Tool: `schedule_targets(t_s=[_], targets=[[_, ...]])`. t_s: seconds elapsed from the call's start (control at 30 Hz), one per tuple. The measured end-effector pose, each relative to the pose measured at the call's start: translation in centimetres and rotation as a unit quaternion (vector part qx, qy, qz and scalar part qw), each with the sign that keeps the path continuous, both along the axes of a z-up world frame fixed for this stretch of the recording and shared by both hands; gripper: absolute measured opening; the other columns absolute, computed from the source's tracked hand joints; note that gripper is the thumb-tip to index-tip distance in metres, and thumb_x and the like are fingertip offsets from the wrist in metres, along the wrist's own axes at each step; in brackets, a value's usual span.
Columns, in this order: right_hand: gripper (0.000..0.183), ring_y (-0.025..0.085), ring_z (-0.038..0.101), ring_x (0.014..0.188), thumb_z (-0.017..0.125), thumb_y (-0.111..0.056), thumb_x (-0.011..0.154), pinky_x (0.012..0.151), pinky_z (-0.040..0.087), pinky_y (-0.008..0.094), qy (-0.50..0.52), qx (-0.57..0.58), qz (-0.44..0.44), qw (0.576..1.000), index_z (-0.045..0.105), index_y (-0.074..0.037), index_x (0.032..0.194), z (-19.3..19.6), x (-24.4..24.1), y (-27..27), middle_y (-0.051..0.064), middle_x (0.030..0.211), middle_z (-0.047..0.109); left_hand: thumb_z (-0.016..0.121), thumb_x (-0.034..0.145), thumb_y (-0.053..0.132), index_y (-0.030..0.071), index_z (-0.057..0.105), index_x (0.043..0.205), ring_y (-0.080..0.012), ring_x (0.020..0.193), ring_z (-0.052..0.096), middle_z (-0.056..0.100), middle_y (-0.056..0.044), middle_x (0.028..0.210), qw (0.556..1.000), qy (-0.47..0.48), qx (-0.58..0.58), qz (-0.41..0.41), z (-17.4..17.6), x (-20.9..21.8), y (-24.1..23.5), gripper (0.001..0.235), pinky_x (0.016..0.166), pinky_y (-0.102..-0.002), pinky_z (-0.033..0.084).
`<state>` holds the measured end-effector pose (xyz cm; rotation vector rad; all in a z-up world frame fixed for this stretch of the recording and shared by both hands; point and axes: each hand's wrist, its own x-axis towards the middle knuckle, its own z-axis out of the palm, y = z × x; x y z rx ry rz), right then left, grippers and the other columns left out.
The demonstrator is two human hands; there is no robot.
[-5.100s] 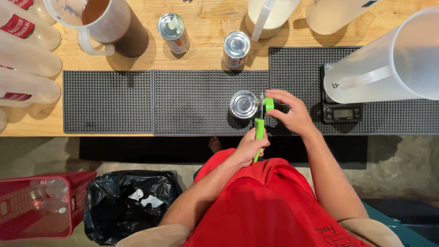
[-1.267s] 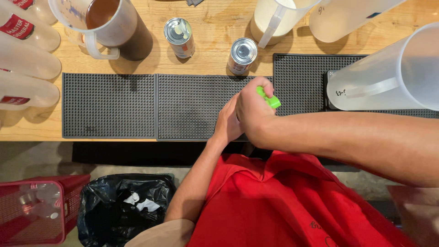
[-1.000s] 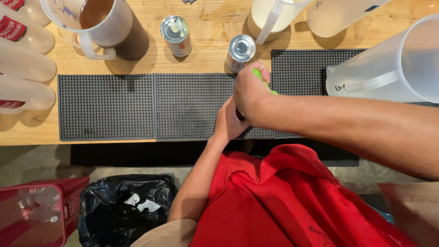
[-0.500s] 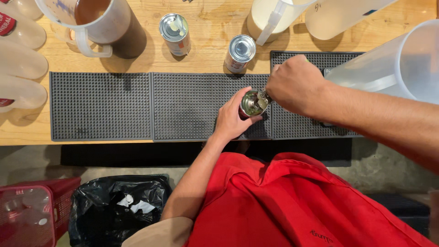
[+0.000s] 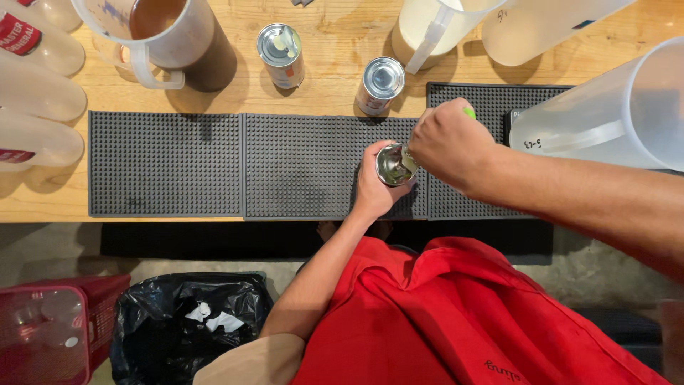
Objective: The person uses a green manual can opener to cut the lids off three metal cans placed on a black mat. They operate the tool by turning the knob while holding the can steady, then remove the cut lid from each can.
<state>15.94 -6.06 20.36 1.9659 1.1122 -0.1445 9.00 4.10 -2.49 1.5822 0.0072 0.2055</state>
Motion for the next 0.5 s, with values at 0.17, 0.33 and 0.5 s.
schedule_targets(t_s=[0.17, 0.33, 0.5], targets=[[0.017, 0.016, 0.044, 0.05, 0.064, -0.001, 0.084, 0.047, 0.031, 0.032, 0.008, 0.002, 0.007, 1.0, 0.064, -0.01, 0.07, 0.5, 1.0, -2.5, 0.002, 0.06, 0.047, 0.098, 0.062, 0.031, 0.017, 0.058, 0.136, -0.0354, 0.115, 0.067, 0.064, -0.012, 0.121, 1.0, -0.021, -0.003, -0.003, 0.7, 0.6, 0.1, 0.085, 0.099, -0.046, 0.055], [0.01, 0.018, 0.062, 0.058, 0.07, -0.015, 0.092, 0.052, 0.046, 0.031, 0.065, 0.019, -0.043, 0.997, 0.074, -0.009, 0.085, 1.9, 1.7, -4.0, 0.004, 0.073, 0.065, 0.098, 0.06, 0.029, 0.014, 0.059, 0.136, -0.0365, 0.118, 0.065, 0.063, -0.013, 0.126, 1.0, -0.017, -0.003, -0.017, 0.7, 0.4, 0.1, 0.087, 0.104, -0.048, 0.052], [0.035, 0.027, 0.078, 0.082, 0.078, -0.034, 0.088, 0.068, 0.06, 0.039, 0.096, 0.086, -0.117, 0.985, 0.074, -0.011, 0.114, 2.7, 1.4, -4.8, 0.007, 0.099, 0.074, 0.1, 0.062, 0.027, 0.011, 0.055, 0.136, -0.0343, 0.129, 0.062, 0.064, -0.012, 0.134, 0.999, -0.026, -0.029, -0.022, 1.0, 0.7, 1.2, 0.088, 0.112, -0.049, 0.048]])
